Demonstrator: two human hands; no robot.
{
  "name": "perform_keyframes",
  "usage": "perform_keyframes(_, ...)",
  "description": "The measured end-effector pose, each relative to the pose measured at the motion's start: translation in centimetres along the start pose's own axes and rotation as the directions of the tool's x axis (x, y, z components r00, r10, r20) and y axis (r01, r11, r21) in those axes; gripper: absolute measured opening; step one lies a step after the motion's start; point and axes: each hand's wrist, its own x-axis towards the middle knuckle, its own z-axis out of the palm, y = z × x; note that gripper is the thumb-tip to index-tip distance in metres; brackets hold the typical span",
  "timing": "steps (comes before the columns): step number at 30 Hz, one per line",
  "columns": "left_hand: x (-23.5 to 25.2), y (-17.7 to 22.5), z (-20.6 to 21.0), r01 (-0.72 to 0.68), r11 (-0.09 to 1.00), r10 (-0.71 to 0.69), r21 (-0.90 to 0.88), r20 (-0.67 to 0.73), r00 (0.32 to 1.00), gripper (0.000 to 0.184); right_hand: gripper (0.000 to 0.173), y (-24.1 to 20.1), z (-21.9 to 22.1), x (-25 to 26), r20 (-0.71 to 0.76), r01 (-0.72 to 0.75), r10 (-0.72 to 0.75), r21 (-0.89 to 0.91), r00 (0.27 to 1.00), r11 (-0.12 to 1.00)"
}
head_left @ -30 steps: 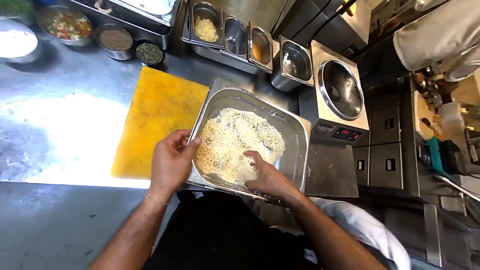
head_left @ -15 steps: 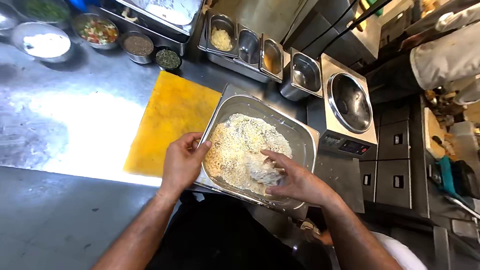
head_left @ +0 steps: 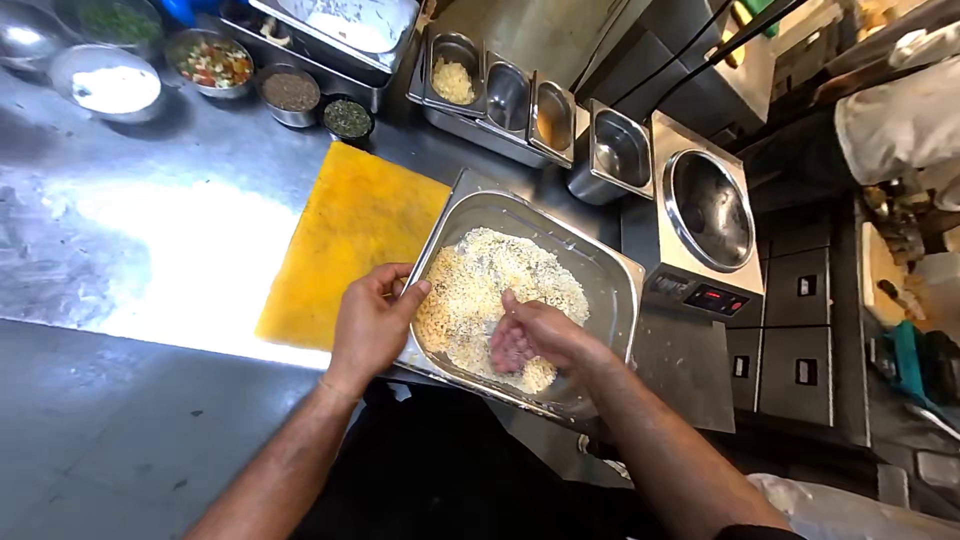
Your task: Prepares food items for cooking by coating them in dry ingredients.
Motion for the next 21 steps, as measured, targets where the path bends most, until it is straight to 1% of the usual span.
perform_keyframes(2, -0.1, 0.0, 0.1, 0.000, 1.000, 0.000, 0.003, 0.005, 1.000, 0.019, 0.080, 0.3, 0.7, 1.3, -0.020, -0.020, 0.020, 0.021, 1.000, 1.000)
perform_keyframes(4, 0.0, 0.1, 0.0, 0.002, 1.000, -0.002, 0.005, 0.009, 1.000, 0.020, 0.078, -0.2, 0.3, 1.3, -0.007, -0.027, 0.027, 0.009, 1.000, 1.000)
perform_keyframes(5, 0.0, 0.1, 0.0, 0.004, 1.000, -0.004, 0.005, 0.007, 1.000, 0.020, 0.074, -0.5, -0.1, 0.7, -0.012, -0.003, 0.003, -0.014, 1.000, 1.000)
perform_keyframes(7, 0.1, 0.0, 0.0, 0.007, 1.000, -0.007, 0.004, 0.004, 1.000, 0.020, 0.061, -1.3, -1.1, -0.8, -0.126, 0.133, -0.147, -0.108, 0.981, 0.985)
perform_keyframes(8, 0.0, 0.0, 0.0, 0.008, 1.000, -0.008, 0.000, 0.007, 1.000, 0.020, 0.050, -1.4, -1.4, -1.3, -0.203, 0.211, -0.252, -0.204, 0.946, 0.956)
perform_keyframes(9, 0.0, -0.1, 0.0, 0.006, 1.000, -0.005, -0.008, 0.008, 1.000, 0.020, 0.035, -1.3, -1.6, -1.5, -0.258, 0.261, -0.360, -0.351, 0.896, 0.899)
perform_keyframes(10, 0.0, -0.1, 0.0, 0.000, 1.000, 0.000, -0.014, 0.008, 1.000, 0.019, 0.025, -0.9, -1.6, -1.4, -0.262, 0.259, -0.441, -0.520, 0.859, 0.814)
perform_keyframes(11, 0.0, 0.0, 0.0, -0.004, 1.000, 0.004, -0.013, 0.009, 1.000, 0.019, 0.035, -0.5, -1.1, -1.2, -0.225, 0.226, -0.475, -0.660, 0.851, 0.717)
perform_keyframes(12, 0.1, 0.1, 0.0, -0.006, 1.000, 0.006, -0.010, 0.011, 1.000, 0.018, 0.053, -0.2, -0.4, -1.0, -0.185, 0.170, -0.462, -0.763, 0.868, 0.624)
perform_keyframes(13, 0.1, 0.1, 0.0, -0.006, 1.000, 0.006, -0.008, 0.010, 1.000, 0.018, 0.065, 0.1, 0.4, -0.7, -0.169, 0.110, -0.432, -0.829, 0.886, 0.549)
perform_keyframes(14, 0.0, 0.1, 0.1, -0.007, 1.000, 0.007, -0.002, 0.007, 1.000, 0.018, 0.069, 0.5, 1.2, -0.4, -0.172, 0.061, -0.405, -0.862, 0.898, 0.503)
perform_keyframes(15, 0.0, 0.1, 0.0, -0.006, 1.000, 0.006, 0.005, 0.004, 1.000, 0.018, 0.069, 0.6, 1.9, -0.3, -0.188, 0.020, -0.360, -0.865, 0.914, 0.502)
perform_keyframes(16, -0.1, 0.1, 0.0, -0.007, 1.000, 0.007, 0.009, 0.000, 1.000, 0.018, 0.065, 0.6, 2.2, -0.3, -0.194, -0.005, -0.305, -0.850, 0.932, 0.526)
perform_keyframes(17, -0.1, 0.1, 0.0, -0.007, 1.000, 0.007, 0.010, -0.005, 1.000, 0.019, 0.060, 0.5, 2.3, -0.5, -0.178, 0.003, -0.275, -0.834, 0.945, 0.551)
perform_keyframes(19, -0.1, 0.1, -0.1, -0.007, 1.000, 0.007, 0.013, -0.004, 1.000, 0.019, 0.047, 0.5, 1.6, -0.7, -0.085, 0.073, -0.258, -0.834, 0.962, 0.546)
perform_keyframes(21, -0.1, 0.1, -0.1, -0.004, 1.000, 0.004, 0.015, -0.001, 1.000, 0.019, 0.035, 0.2, 0.5, -1.4, 0.012, 0.198, -0.328, -0.818, 0.945, 0.540)
